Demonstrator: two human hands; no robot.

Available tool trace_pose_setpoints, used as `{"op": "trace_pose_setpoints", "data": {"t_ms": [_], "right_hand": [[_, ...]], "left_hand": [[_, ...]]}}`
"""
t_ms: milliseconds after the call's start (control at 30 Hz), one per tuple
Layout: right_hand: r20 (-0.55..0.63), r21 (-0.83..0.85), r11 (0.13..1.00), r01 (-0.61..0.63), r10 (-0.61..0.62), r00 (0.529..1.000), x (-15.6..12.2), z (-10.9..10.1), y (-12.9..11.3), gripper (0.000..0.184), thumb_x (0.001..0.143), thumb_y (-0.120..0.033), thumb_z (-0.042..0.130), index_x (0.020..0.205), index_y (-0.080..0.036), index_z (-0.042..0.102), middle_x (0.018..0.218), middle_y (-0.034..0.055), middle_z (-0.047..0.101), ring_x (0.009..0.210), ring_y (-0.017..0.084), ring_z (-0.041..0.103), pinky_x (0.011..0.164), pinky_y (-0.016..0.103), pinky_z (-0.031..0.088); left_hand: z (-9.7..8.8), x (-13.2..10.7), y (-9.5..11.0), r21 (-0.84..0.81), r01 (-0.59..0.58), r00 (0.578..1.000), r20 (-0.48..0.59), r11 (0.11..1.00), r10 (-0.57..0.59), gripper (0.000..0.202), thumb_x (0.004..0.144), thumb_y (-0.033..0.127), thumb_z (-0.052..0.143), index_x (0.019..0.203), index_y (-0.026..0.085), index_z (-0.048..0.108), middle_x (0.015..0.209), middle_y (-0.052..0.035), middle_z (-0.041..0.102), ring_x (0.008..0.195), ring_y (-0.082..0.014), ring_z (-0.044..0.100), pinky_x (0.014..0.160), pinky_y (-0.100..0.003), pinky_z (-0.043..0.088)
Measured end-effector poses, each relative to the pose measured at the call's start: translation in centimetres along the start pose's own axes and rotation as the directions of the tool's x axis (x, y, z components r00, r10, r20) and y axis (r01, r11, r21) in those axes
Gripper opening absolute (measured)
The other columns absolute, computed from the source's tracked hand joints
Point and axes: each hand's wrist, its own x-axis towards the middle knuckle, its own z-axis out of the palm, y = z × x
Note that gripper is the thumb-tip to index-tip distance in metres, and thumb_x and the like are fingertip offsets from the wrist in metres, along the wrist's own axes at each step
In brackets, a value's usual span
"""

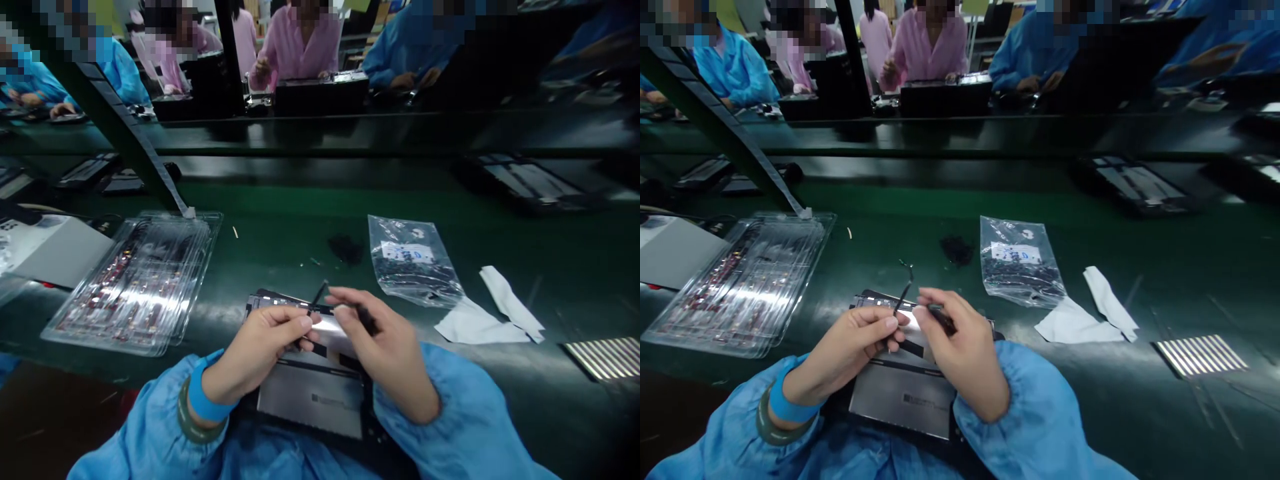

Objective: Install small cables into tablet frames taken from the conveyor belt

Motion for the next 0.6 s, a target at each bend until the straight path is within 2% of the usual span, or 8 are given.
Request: {"op": "trace_pose_setpoints", "data": {"t_ms": [100,133,167,233,300,367,467,600], "right_hand": [[0.08,0.209,0.941,-0.266,0.254,0.964,0.6,0.4,-0.3,0.027,0.087,-0.04,0.054,0.082,-0.018,0.07,0.057,0.0014,0.067,0.069,0.02,0.07,0.058,0.027,0.054],[0.076,0.227,0.931,-0.286,0.276,0.958,0.7,0.5,-0.5,0.028,0.087,-0.04,0.054,0.076,-0.018,0.069,0.052,0.0003,0.064,0.066,0.02,0.07,0.056,0.026,0.053],[0.05,0.214,0.939,-0.268,0.264,0.963,0.7,0.7,-0.7,0.027,0.087,-0.037,0.055,0.073,-0.018,0.068,0.051,-0.0001,0.063,0.064,0.019,0.069,0.055,0.025,0.053],[-0.022,0.12,0.986,-0.118,0.122,0.992,0.4,1.1,-1.0,0.018,0.086,-0.028,0.058,0.073,-0.018,0.067,0.063,0.0009,0.068,0.063,0.015,0.067,0.056,0.023,0.052],[-0.04,0.003,0.995,0.097,-0.097,0.994,-0.1,1.4,-1.2,0.01,0.085,-0.018,0.057,0.08,-0.017,0.066,0.075,0.0025,0.071,0.067,0.013,0.066,0.061,0.022,0.052],[-0.011,-0.084,0.958,0.274,-0.275,0.961,-0.5,1.6,-1.2,0.01,0.085,-0.011,0.056,0.086,-0.016,0.064,0.08,0.0042,0.071,0.073,0.013,0.066,0.067,0.022,0.052],[0.049,-0.15,0.911,0.383,-0.38,0.924,-1.1,1.6,-1.2,0.013,0.084,-0.007,0.054,0.09,-0.016,0.062,0.08,0.0056,0.07,0.075,0.015,0.066,0.069,0.025,0.052],[0.106,-0.103,0.899,0.426,-0.416,0.903,-1.4,1.7,-1.4,0.016,0.084,-0.006,0.052,0.093,-0.015,0.063,0.081,0.0067,0.071,0.075,0.016,0.067,0.069,0.027,0.054]], "left_hand": [[0.1,-0.1,-0.5,0.202,-0.096,0.995,-0.01,0.975,0.1,0.017,0.075,0.031,0.07,0.077,0.014,0.07,0.075,-0.0043,0.067,0.069,-0.0116,0.062,0.07,-0.023,0.05],[0.1,-0.2,-0.6,0.292,-0.181,0.979,-0.036,0.939,0.2,0.015,0.076,0.029,0.068,0.079,0.015,0.069,0.079,-0.0048,0.067,0.073,-0.013,0.063,0.07,-0.024,0.05],[0.2,-0.3,-0.7,0.393,-0.281,0.941,-0.068,0.875,0.333,0.012,0.077,0.027,0.066,0.082,0.016,0.068,0.084,-0.005,0.066,0.077,-0.0141,0.063,0.07,-0.024,0.05],[0.3,-0.5,-0.8,0.591,-0.457,0.782,-0.09,0.665,0.617,0.01,0.079,0.023,0.064,0.087,0.018,0.066,0.089,-0.0046,0.064,0.083,-0.0149,0.062,0.071,-0.025,0.05],[0.2,-0.6,-0.9,0.73,-0.511,0.619,-0.054,0.454,0.784,0.007,0.081,0.02,0.062,0.087,0.02,0.063,0.088,-0.0035,0.062,0.086,-0.0146,0.06,0.074,-0.025,0.049],[0.1,-0.6,-1.0,0.795,-0.494,0.546,-0.031,0.352,0.837,0.006,0.082,0.018,0.061,0.088,0.02,0.061,0.085,-0.0025,0.061,0.085,-0.014,0.059,0.076,-0.025,0.049],[0.0,-0.7,-1.0,0.816,-0.467,0.532,-0.048,0.34,0.845,0.007,0.084,0.015,0.057,0.088,0.02,0.06,0.085,-0.0024,0.06,0.082,-0.0135,0.059,0.073,-0.024,0.049],[0.3,-0.7,-0.9,0.781,-0.482,0.575,-0.06,0.397,0.816,0.009,0.082,0.013,0.056,0.079,0.02,0.061,0.08,-0.0016,0.061,0.078,-0.0134,0.06,0.07,-0.024,0.048]]}}
